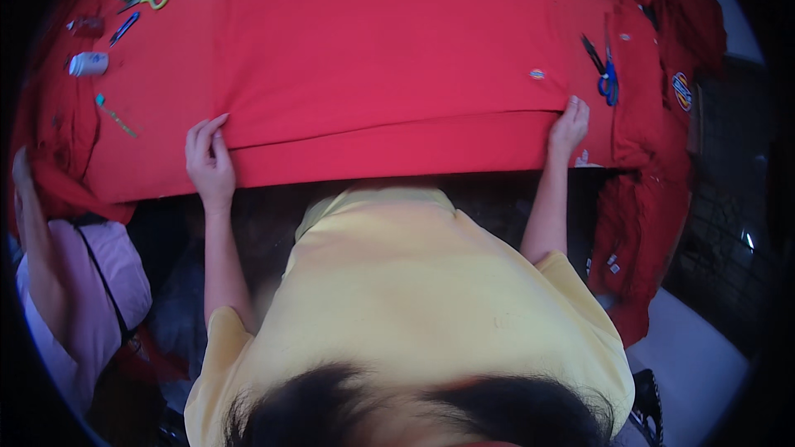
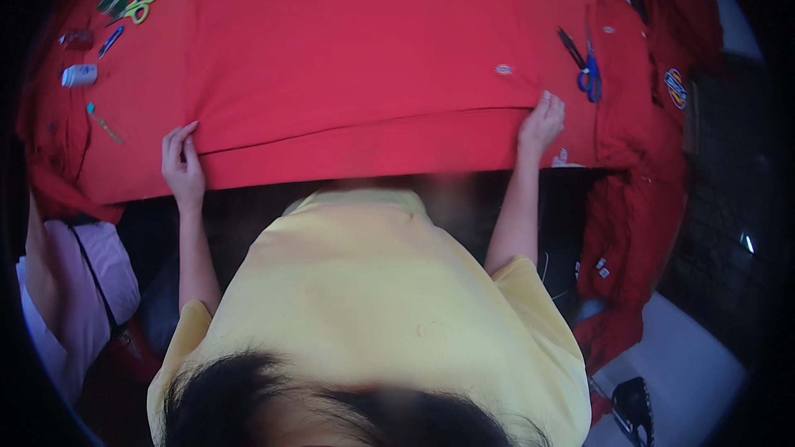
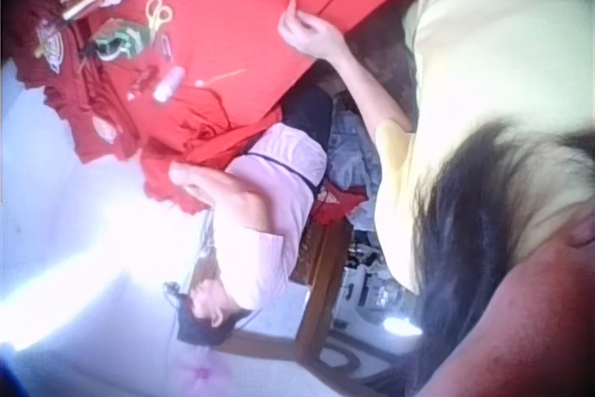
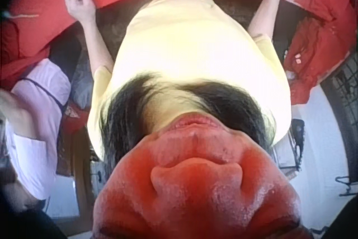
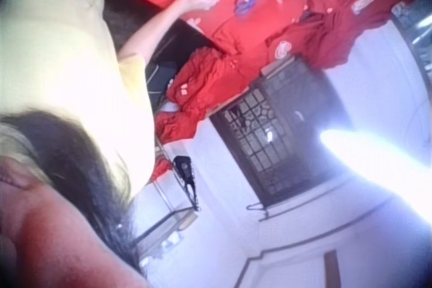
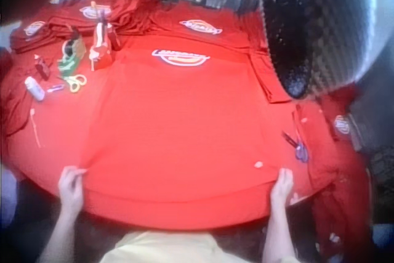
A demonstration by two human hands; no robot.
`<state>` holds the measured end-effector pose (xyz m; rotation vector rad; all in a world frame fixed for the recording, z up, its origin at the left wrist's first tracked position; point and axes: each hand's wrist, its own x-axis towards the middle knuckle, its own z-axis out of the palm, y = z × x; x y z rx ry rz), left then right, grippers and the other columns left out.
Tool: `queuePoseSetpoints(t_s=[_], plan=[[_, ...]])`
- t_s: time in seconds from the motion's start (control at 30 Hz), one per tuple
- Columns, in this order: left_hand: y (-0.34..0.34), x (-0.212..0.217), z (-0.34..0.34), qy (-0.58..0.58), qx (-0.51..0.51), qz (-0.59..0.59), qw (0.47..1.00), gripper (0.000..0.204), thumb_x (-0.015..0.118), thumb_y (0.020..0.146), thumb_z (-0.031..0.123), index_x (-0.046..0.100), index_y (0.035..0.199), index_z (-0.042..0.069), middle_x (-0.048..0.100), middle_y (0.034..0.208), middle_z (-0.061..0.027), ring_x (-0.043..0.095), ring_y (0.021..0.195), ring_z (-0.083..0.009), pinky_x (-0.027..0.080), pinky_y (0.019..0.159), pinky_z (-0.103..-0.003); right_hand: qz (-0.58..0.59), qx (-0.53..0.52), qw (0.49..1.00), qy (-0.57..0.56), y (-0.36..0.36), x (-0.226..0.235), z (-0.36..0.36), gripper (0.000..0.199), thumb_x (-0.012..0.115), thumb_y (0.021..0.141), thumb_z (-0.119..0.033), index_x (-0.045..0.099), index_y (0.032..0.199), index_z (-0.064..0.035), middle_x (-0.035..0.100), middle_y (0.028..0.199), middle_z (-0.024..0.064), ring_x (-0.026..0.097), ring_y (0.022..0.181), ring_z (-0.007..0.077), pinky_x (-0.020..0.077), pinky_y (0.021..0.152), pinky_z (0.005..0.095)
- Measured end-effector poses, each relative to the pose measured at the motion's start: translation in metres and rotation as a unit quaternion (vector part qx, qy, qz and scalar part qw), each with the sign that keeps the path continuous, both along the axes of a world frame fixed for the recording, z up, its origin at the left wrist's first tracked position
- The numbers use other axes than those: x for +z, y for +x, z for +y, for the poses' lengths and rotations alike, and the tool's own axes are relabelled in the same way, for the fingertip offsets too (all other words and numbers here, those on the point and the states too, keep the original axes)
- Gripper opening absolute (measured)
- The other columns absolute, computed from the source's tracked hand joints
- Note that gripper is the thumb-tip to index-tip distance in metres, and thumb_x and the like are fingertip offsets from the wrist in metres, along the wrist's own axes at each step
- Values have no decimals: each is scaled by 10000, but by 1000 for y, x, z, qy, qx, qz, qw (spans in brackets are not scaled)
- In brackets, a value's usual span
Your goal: The person smooths out red t-shirts on a work table, checks tags, and uses shears to trim excess thread from the garments before stacking them.
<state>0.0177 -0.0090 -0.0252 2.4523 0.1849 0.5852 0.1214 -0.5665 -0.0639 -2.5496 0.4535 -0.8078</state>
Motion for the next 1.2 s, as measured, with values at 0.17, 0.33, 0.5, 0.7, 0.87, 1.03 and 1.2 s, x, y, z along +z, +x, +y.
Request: queuePoseSetpoints(t_s=[0.17, 0.33, 0.5, 0.7, 0.87, 1.03, 1.2], plan=[[1, 1, -2, -6, 4, 7, 1000, 185, 509, 907, 20, 663, 1008, 42, 597, 980, -116, 581, 958, -247, 457, 832, -321, -24, 23, 996, 84, -2, 4, -1, 312, 442, 944, -215, 637, 916, 27, 615, 936, 185, 581, 897, 368, 434, 792, 428], [1, 2, -1, 8, -3, -1, 1000, 183, 500, 921, 27, 657, 1016, 22, 598, 981, -118, 578, 965, -235, 449, 848, -311, -20, 19, 997, 78, -3, 5, 4, 311, 439, 946, -211, 638, 926, 27, 618, 937, 180, 588, 896, 360, 441, 783, 426], [0, 5, -3, 7, 6, 6, 1000, 188, 506, 906, 29, 664, 1006, 49, 602, 1015, -116, 579, 971, -260, 452, 849, -330, -16, 21, 998, 54, -3, 6, 3, 313, 437, 950, -210, 638, 933, 29, 618, 932, 176, 590, 889, 358, 445, 774, 426], [-2, -2, 2, -132, 36, -21, 990, 279, 408, 952, 33, 539, 1198, 24, 606, 1040, -112, 565, 941, -184, 435, 867, -294, -21, 22, 998, 54, -2, 2, 2, 311, 445, 949, -210, 634, 938, 38, 614, 919, 182, 585, 871, 361, 440, 765, 427], [-6, -3, 0, -214, 67, -18, 974, 336, 371, 980, 63, 446, 1307, 39, 603, 1043, -112, 537, 915, -141, 423, 858, -265, -12, 25, 998, 51, -2, 4, 3, 310, 458, 950, -217, 629, 951, 42, 608, 912, 190, 581, 854, 366, 441, 763, 419], [1, 4, -4, -162, 69, 30, 984, 371, 517, 942, 68, 457, 1307, 38, 603, 1081, -103, 539, 960, -130, 415, 868, -254, 7, 18, 998, 54, -1, 10, 14, 310, 557, 920, -282, 629, 925, 19, 606, 889, 153, 600, 821, 291, 453, 754, 392], [0, 11, 15, -345, -32, 6, 938, 282, 575, 906, 38, 571, 1185, 0, 596, 1131, -53, 538, 1064, -116, 409, 923, -246, -61, 37, 984, 160, -4, 17, -1, 237, 647, 880, -223, 600, 869, 9, 569, 833, 80, 553, 833, 175, 443, 761, 291]])
